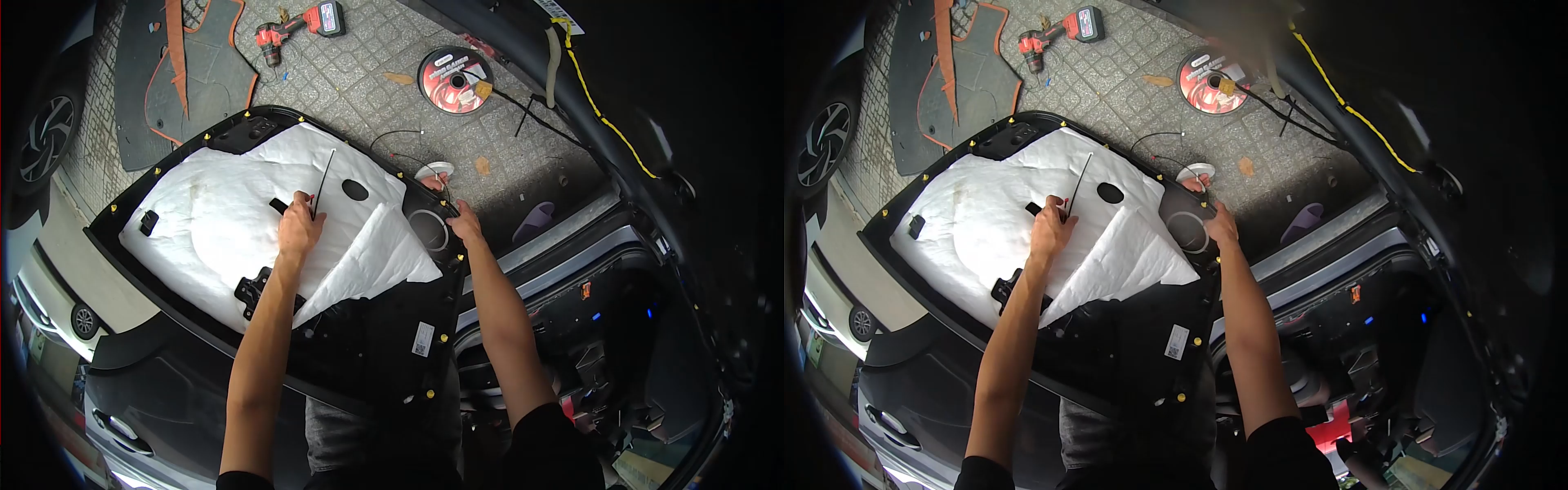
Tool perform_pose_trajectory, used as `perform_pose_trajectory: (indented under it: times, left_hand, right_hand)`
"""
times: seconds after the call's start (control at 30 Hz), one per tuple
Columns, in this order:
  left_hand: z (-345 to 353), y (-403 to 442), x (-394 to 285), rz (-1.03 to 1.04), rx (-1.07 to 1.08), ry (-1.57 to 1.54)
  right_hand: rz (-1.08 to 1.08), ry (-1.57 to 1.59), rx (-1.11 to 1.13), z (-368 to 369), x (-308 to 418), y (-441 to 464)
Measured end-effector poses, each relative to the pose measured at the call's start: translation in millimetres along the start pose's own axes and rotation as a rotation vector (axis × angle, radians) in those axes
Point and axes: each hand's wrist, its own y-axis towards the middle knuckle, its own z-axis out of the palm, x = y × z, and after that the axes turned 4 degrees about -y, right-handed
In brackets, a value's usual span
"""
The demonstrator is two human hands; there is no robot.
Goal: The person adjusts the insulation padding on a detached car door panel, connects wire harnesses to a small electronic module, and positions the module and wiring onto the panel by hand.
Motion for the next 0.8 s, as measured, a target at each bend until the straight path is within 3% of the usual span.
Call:
perform_pose_trajectory:
  times: [0.03, 0.1, 0.13, 0.17, 0.2, 0.23, 0.3, 0.33, 0.4, 0.57, 0.63, 0.7, 0.8]
  left_hand:
    - [-1, -4, -6, 0.078, -0.027, 0.117]
    - [-4, -24, -32, 0.407, -0.248, 0.445]
    - [-4, -33, -43, 0.509, -0.164, 0.407]
    - [-1, -39, -49, 0.613, -0.075, 0.365]
    - [14, -45, -40, 0.694, 0.127, 0.363]
    - [22, -53, -41, 0.765, 0.339, 0.356]
    - [31, -81, -51, 0.677, 0.757, 0.245]
    - [36, -85, -53, 0.669, 0.771, 0.243]
    - [46, -86, -57, 0.773, 1.139, 0.577]
    - [74, -80, -67, 0.667, 1.076, 0.682]
    - [94, -87, -65, 0.639, 0.622, 0.796]
    - [110, -97, -72, 0.567, 0.583, 0.822]
    - [123, -108, -77, 0.556, 0.53, 0.9]
  right_hand:
    - [0.004, 0.022, 0.094, -8, 15, -14]
    - [-0.033, 0.072, -0.002, 20, 7, 2]
    - [-0.039, 0.08, -0.002, 24, 12, 9]
    - [0.018, 0.308, 0.108, 24, 19, 14]
    - [0.08, 0.535, 0.221, 25, 23, 17]
    - [0.091, 0.539, 0.226, 23, 29, 20]
    - [-0.175, 0.764, 0.292, 16, 45, 27]
    - [-0.16, 0.766, 0.299, 8, 55, 21]
    - [-0.298, 0.819, 0.22, -20, 74, 4]
    - [-0.481, 0.898, 0.236, -82, 65, -60]
    - [-0.564, 1.015, 0.238, -99, 47, -83]
    - [-0.55, 0.991, 0.204, -109, 35, -102]
    - [-0.532, 1.102, -0.025, -123, 28, -128]
